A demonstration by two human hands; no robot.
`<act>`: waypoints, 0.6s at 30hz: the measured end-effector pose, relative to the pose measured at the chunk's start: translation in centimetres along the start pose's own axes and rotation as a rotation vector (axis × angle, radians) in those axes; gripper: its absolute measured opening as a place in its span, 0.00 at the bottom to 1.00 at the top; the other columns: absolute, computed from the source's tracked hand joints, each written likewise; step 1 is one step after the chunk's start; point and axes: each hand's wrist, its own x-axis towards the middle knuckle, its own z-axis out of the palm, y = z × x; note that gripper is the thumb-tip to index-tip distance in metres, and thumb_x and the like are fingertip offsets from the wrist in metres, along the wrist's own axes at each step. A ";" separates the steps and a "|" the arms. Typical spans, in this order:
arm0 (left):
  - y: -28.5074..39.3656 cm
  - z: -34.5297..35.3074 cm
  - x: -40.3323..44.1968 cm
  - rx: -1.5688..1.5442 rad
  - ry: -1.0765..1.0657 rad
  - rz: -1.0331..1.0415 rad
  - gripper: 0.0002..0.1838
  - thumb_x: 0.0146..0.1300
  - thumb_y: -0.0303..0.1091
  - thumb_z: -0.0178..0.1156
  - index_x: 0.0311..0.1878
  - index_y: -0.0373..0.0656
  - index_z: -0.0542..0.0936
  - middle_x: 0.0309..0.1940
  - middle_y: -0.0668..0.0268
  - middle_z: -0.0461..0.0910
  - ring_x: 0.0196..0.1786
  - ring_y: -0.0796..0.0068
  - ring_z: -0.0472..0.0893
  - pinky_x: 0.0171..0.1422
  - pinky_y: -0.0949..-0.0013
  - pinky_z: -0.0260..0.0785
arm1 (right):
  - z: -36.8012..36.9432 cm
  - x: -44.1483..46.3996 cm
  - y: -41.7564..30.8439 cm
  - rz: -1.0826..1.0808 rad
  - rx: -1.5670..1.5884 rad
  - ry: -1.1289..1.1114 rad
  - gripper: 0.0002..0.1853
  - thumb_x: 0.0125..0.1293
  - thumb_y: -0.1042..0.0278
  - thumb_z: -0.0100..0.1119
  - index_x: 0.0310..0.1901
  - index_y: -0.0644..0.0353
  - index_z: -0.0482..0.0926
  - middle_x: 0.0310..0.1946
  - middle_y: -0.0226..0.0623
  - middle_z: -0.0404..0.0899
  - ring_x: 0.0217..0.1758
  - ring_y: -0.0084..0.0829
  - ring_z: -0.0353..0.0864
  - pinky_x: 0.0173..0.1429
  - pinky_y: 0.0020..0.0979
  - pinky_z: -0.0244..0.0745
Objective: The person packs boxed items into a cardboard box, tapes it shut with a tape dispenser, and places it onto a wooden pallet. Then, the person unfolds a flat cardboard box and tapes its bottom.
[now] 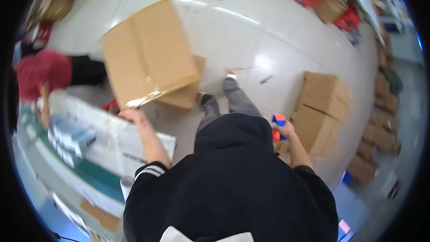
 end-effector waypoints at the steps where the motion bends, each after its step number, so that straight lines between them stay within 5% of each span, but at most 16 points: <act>1: -2.5 -5.4 -2.2 -0.003 -0.073 0.177 0.20 0.73 0.42 0.47 0.60 0.44 0.77 0.63 0.58 0.74 0.62 0.55 0.74 0.60 0.45 0.62 | 0.4 1.6 1.5 -0.026 0.054 0.074 0.31 0.43 0.46 0.69 0.47 0.60 0.82 0.47 0.47 0.84 0.52 0.42 0.83 0.57 0.39 0.76; 2: -5.1 -11.2 -4.6 -0.017 -0.145 0.346 0.18 0.70 0.43 0.51 0.57 0.51 0.82 0.61 0.66 0.77 0.59 0.57 0.77 0.54 0.37 0.62 | -0.6 2.3 1.9 -0.032 0.042 0.051 0.32 0.44 0.45 0.69 0.48 0.59 0.81 0.48 0.47 0.83 0.53 0.42 0.83 0.58 0.39 0.76; 3: -1.4 -6.0 -1.8 0.027 -0.132 0.291 0.18 0.68 0.46 0.52 0.56 0.56 0.83 0.58 0.69 0.79 0.57 0.63 0.77 0.54 0.42 0.63 | 0.0 4.7 3.0 -0.043 0.071 0.059 0.33 0.44 0.43 0.69 0.50 0.58 0.81 0.49 0.47 0.83 0.54 0.42 0.82 0.59 0.39 0.76; 4: 2.8 1.5 3.2 0.033 0.031 0.109 0.14 0.66 0.47 0.53 0.46 0.61 0.86 0.46 0.77 0.83 0.46 0.73 0.80 0.44 0.52 0.65 | -0.2 5.4 2.9 0.005 0.050 0.043 0.34 0.44 0.43 0.69 0.51 0.58 0.80 0.51 0.47 0.82 0.56 0.42 0.81 0.59 0.38 0.76; 6: -0.2 2.8 2.2 0.059 0.053 0.258 0.15 0.66 0.45 0.53 0.48 0.59 0.86 0.46 0.75 0.85 0.46 0.68 0.83 0.41 0.52 0.67 | -1.4 3.9 -0.9 0.015 0.054 0.053 0.34 0.42 0.43 0.70 0.50 0.57 0.81 0.50 0.47 0.82 0.54 0.43 0.82 0.59 0.39 0.76; 7: -1.4 3.5 1.9 0.025 -0.114 0.302 0.17 0.67 0.46 0.50 0.46 0.51 0.86 0.49 0.70 0.85 0.49 0.70 0.83 0.49 0.50 0.70 | -1.9 4.1 -1.6 -0.019 0.045 0.050 0.34 0.42 0.42 0.70 0.49 0.57 0.81 0.48 0.48 0.83 0.52 0.44 0.82 0.59 0.40 0.76; 9: -0.8 0.5 2.2 -0.030 -0.092 0.370 0.13 0.65 0.39 0.54 0.43 0.51 0.87 0.38 0.70 0.86 0.43 0.66 0.85 0.37 0.52 0.76 | -1.7 6.0 1.2 0.027 0.136 0.043 0.34 0.43 0.43 0.70 0.49 0.57 0.81 0.48 0.48 0.83 0.52 0.45 0.82 0.58 0.40 0.76; 13: -1.3 0.0 -4.2 -0.516 0.019 0.003 0.13 0.65 0.40 0.54 0.43 0.50 0.87 0.38 0.69 0.86 0.42 0.65 0.85 0.37 0.53 0.76 | 1.0 7.4 3.6 0.067 0.198 0.039 0.33 0.41 0.43 0.69 0.46 0.60 0.83 0.48 0.49 0.83 0.53 0.45 0.82 0.58 0.38 0.77; 18: -2.8 -0.6 -7.2 -0.693 0.113 -0.092 0.13 0.66 0.40 0.53 0.43 0.50 0.87 0.38 0.68 0.86 0.42 0.65 0.85 0.37 0.53 0.76 | 5.7 5.3 4.5 0.160 0.274 -0.001 0.27 0.40 0.46 0.71 0.40 0.55 0.84 0.43 0.48 0.84 0.48 0.44 0.83 0.55 0.38 0.78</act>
